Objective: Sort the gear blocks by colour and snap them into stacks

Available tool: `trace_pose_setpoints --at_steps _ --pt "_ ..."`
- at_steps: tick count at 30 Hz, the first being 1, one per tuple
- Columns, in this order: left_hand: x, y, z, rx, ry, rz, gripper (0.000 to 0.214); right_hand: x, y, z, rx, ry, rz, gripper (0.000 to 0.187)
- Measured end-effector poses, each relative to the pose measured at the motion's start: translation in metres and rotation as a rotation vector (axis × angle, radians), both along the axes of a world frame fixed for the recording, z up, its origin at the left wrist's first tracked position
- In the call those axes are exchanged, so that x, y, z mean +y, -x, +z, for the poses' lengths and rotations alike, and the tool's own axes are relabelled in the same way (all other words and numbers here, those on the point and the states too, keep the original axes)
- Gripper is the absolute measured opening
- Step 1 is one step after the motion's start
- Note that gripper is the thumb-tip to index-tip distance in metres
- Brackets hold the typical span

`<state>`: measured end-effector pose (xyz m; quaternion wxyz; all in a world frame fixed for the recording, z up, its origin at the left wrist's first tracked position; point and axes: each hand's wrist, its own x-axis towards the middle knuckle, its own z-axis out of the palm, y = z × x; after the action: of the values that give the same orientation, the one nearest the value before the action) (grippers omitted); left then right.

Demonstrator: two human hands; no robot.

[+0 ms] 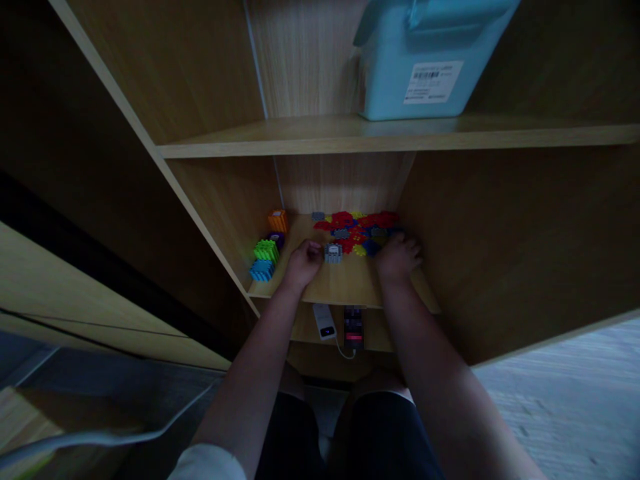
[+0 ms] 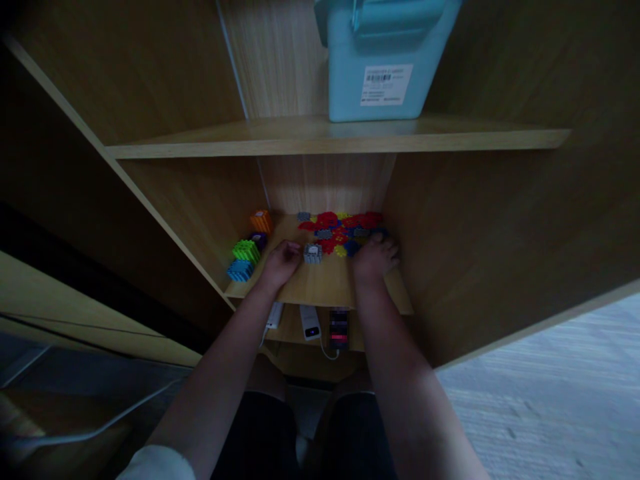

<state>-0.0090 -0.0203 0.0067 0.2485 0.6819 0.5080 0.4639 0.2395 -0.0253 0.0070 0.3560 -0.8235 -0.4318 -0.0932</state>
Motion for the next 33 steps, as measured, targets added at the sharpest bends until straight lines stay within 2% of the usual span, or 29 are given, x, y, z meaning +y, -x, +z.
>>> trace_pose_setpoints --at_steps 2,6,9,12,14,19,28,33 --pt "-0.001 0.001 0.0 -0.003 -0.027 0.012 0.021 0.001 0.0 0.003 0.003 -0.16 0.126 0.031" --pt "-0.007 -0.002 0.005 0.007 -0.172 0.023 0.022 0.001 0.006 0.01 0.031 -0.393 0.607 0.034" --pt "-0.015 -0.006 0.011 0.067 -0.317 -0.023 0.037 -0.007 0.018 0.015 0.043 -0.381 0.864 0.034" --pt "-0.022 -0.009 0.016 0.144 -0.391 -0.106 0.046 -0.017 0.032 0.019 0.01 -0.277 1.026 0.03" --pt "-0.024 -0.009 0.018 0.182 -0.401 -0.133 0.044 -0.021 0.038 0.021 -0.013 -0.256 1.108 0.027" --pt "-0.023 -0.008 0.016 0.215 -0.391 -0.099 0.019 -0.022 0.04 0.021 -0.044 -0.323 1.206 0.014" --pt "-0.024 -0.008 0.016 0.194 -0.396 -0.048 0.015 -0.017 0.037 0.02 -0.07 -0.4 1.213 0.019" --pt "-0.027 -0.007 0.018 0.216 -0.431 0.058 0.013 -0.013 0.037 0.018 -0.081 -0.332 1.167 0.025"
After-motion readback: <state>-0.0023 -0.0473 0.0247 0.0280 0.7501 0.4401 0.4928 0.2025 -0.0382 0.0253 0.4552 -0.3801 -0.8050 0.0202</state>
